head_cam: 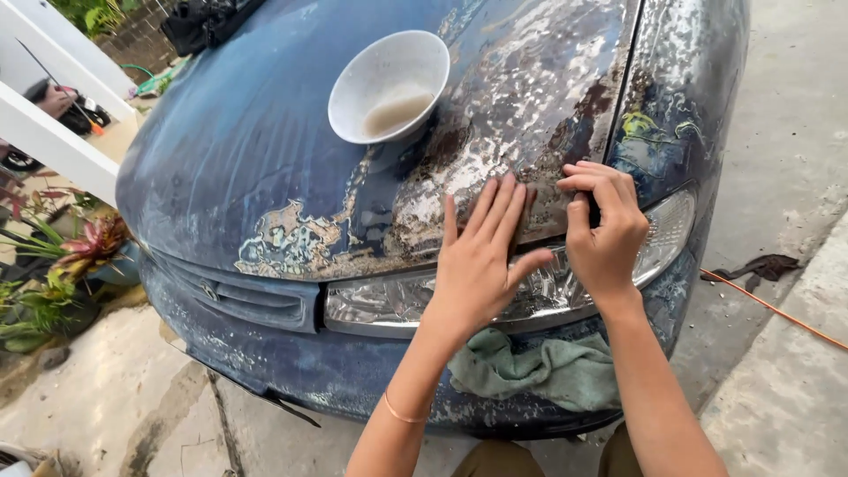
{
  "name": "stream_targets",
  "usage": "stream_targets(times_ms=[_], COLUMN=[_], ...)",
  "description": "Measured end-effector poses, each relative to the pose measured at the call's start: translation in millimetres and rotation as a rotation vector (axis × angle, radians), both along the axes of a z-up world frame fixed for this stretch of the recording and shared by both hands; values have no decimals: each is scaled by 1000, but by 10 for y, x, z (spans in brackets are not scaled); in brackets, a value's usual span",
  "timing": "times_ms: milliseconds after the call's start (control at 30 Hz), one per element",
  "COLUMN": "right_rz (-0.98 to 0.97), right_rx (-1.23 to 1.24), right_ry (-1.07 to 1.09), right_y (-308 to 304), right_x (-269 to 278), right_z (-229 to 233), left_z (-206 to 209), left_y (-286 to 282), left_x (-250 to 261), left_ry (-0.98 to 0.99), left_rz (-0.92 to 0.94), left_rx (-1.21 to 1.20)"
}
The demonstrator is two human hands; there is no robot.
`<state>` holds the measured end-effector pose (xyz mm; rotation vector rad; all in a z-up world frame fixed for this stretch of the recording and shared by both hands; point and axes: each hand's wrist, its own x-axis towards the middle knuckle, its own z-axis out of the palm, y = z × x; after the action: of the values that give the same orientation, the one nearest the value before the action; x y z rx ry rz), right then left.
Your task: The person sands the front hood of a blue car using a sanding block and water from a bowl. They repeatedly rub the sanding block over the surface, occasionally dipping it in the water, and wipe the area with a cloth.
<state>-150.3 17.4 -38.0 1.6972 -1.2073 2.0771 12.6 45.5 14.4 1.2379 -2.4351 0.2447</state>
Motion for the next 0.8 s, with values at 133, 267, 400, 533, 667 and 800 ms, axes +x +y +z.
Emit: stream_targets(times_ms=[133, 267, 400, 533, 667, 800], right_rz=[-11, 1, 3, -11, 13, 18], right_rx=[0, -14, 13, 26, -7, 3], right_ry=[-15, -13, -17, 8, 32, 38], right_y=[-50, -22, 8, -20, -7, 15], right_x=[-1, 7, 6, 7, -5, -19], right_z=[-45, -47, 2, -57, -58, -46], left_z=[95, 117, 102, 14, 51, 53], left_y=[-323, -534, 32, 6, -442, -151], left_x=[58, -10, -139, -83, 18, -65], left_ry=[-12, 77, 101, 64, 104, 157], left_rz=[5, 107, 1, 29, 132, 114], left_rx=[50, -9, 124, 91, -26, -17])
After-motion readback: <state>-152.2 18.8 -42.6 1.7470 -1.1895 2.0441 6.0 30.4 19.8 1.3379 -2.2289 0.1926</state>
